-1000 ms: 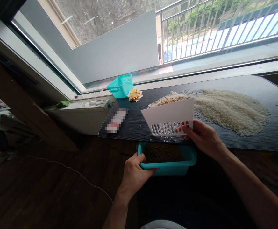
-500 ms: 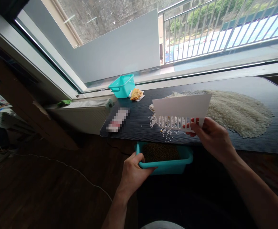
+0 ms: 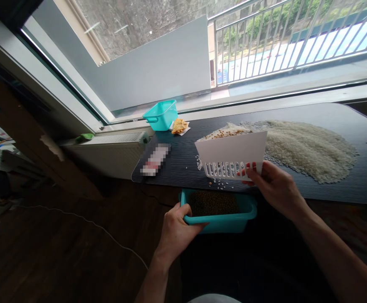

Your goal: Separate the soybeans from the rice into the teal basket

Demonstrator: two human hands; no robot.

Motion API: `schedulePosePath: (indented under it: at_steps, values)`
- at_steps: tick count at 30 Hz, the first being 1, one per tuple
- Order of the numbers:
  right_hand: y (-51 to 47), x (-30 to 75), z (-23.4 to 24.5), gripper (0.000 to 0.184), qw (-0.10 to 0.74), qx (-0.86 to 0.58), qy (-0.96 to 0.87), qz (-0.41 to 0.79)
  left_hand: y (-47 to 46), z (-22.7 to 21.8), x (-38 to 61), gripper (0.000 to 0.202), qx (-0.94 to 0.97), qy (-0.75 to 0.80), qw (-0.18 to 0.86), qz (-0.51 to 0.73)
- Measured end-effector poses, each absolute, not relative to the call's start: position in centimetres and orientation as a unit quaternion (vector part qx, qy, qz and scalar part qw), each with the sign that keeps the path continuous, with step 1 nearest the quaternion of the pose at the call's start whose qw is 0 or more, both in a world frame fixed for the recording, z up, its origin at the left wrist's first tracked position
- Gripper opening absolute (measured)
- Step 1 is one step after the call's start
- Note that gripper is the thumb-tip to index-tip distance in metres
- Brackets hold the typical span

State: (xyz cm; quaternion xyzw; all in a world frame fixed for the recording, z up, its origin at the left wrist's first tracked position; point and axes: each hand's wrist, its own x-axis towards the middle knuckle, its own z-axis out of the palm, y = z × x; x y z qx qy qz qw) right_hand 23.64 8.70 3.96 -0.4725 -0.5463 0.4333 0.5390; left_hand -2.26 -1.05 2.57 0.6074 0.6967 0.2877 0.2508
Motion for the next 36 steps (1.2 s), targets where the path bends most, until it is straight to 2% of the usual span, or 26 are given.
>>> schedulePosePath:
  at_steps: [10,18,27,36]
  values:
    - [5.7,24.3,4.3,0.051,0.509,-0.477,-0.564,0.442,-1.2,2.2,-1.9,0.043,0.612,0.684,0.269,0.293]
    - [4.7,23.4,4.2,0.051,0.551,-0.497,-0.528,0.413,-1.3,2.2,-1.4,0.042,0.617,0.674,0.282,0.292]
    - [2.0,25.7,2.4,0.031,0.490,-0.611,-0.576,0.234,-1.3,1.7,-1.5,0.043,0.620,0.670,0.273,0.303]
    - [2.0,24.1,2.1,0.029,0.471,-0.598,-0.610,0.220,-1.5,1.5,-1.5,0.041,0.623,0.668,0.272,0.302]
